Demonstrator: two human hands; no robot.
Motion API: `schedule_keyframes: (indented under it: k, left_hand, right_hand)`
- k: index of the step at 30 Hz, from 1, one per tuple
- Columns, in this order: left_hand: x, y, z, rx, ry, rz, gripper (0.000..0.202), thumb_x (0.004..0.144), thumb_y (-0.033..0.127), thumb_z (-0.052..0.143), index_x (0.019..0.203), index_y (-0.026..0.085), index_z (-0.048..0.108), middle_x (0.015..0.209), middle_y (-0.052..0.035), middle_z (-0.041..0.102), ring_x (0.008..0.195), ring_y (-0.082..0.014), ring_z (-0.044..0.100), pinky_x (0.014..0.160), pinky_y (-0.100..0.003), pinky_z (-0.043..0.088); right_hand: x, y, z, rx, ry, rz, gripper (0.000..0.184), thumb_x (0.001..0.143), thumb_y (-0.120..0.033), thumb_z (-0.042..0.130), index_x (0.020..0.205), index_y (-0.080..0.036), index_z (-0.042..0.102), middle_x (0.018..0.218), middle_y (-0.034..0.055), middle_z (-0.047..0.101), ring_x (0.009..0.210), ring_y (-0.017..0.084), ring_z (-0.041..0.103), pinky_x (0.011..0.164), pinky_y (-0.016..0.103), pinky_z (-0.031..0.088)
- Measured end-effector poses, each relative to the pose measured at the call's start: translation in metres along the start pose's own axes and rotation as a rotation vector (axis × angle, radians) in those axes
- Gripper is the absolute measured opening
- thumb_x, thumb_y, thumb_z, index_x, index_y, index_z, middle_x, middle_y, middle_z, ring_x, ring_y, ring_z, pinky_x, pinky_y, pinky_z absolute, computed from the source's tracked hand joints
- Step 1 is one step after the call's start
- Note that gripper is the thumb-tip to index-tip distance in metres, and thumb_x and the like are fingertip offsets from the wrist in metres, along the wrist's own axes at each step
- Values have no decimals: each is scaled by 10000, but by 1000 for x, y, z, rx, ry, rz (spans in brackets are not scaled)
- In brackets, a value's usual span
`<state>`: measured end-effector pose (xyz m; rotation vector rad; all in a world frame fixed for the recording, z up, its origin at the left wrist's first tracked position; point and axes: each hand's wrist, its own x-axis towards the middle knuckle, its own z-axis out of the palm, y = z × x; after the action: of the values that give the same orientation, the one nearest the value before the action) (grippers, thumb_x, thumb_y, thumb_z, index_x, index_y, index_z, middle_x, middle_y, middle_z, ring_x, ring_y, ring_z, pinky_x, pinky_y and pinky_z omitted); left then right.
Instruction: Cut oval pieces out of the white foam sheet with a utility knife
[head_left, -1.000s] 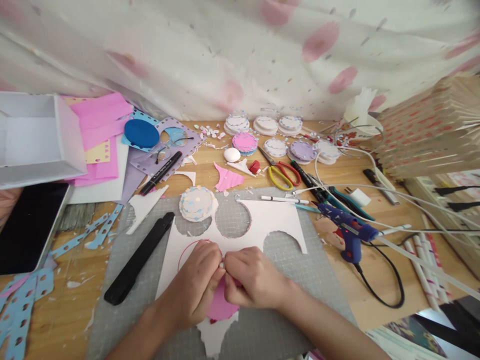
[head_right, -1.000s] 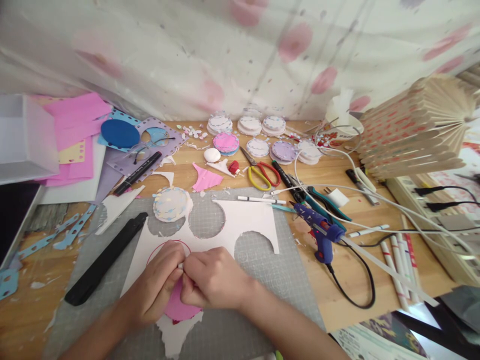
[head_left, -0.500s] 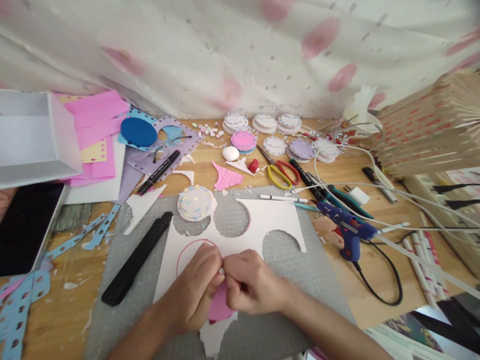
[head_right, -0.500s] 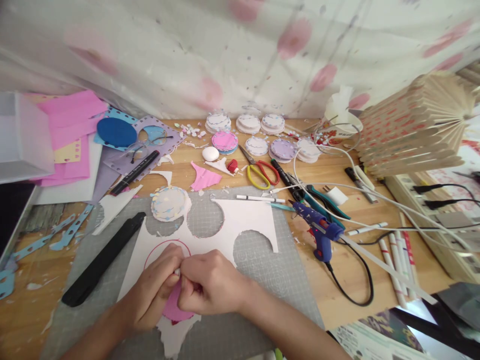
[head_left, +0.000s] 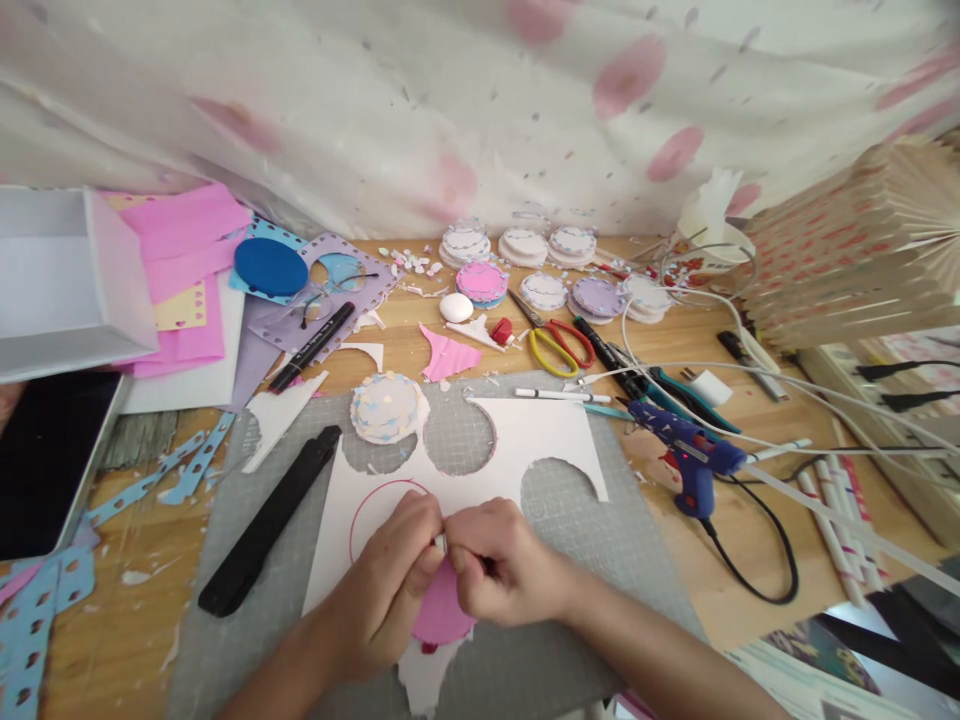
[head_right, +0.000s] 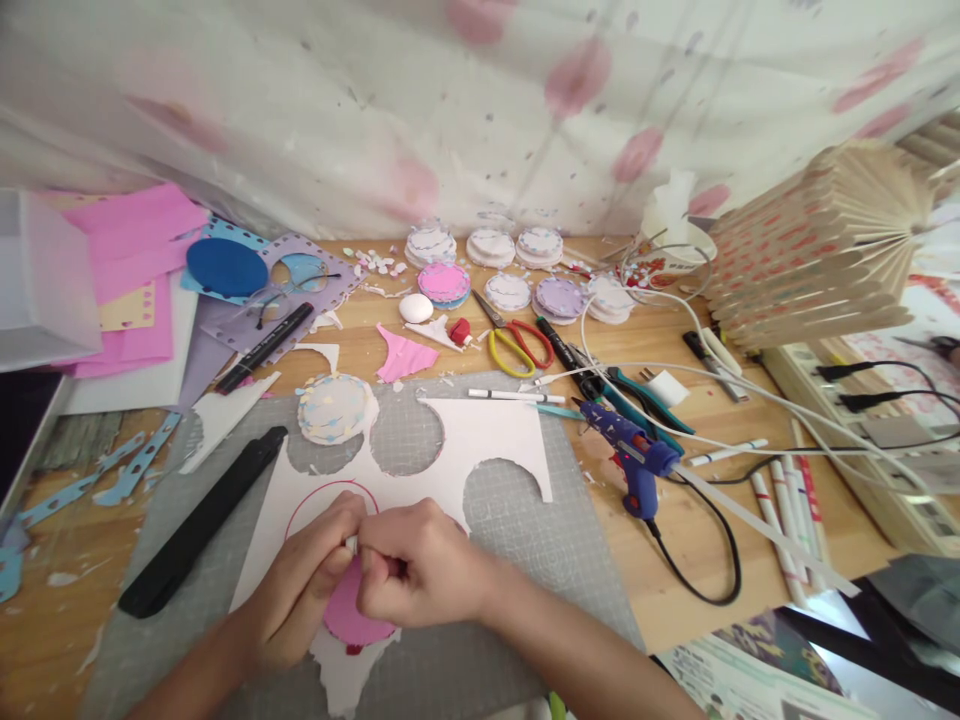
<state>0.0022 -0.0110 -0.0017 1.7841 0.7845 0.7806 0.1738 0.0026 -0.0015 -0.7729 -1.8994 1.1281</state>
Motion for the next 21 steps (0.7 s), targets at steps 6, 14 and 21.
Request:
schedule_keyframes:
  k: [6,14,21]
  left_hand:
    - [1,2,-2,-41,32,4,210,1013,209,278,840,214,397,796,9,417,758,-153,417,713,-298,357]
    - [0,3,-6,42,-2,36,199,978,121,316,815,213,385,801,3,439,774,-150,433,729,-287,378]
    - [-1,-3,-2,278,22,112,145,946,104,326,872,205,400,808,-16,477,757,-168,468,734,-318,423]
  right_hand:
    - [1,1,-3,23,-59,-65,168,780,-151,401,675,-234,300,597,-50,356,518,99,341,504,223,303]
    - [1,3,-2,-197,-84,-135,220,770,-132,379,693,-249,209,589,-56,294,500,117,286,486,258,272]
    - [-1,3,2,-166,-109,-110,248,710,-119,375,697,-249,164,582,-67,259,484,101,270,466,239,254]
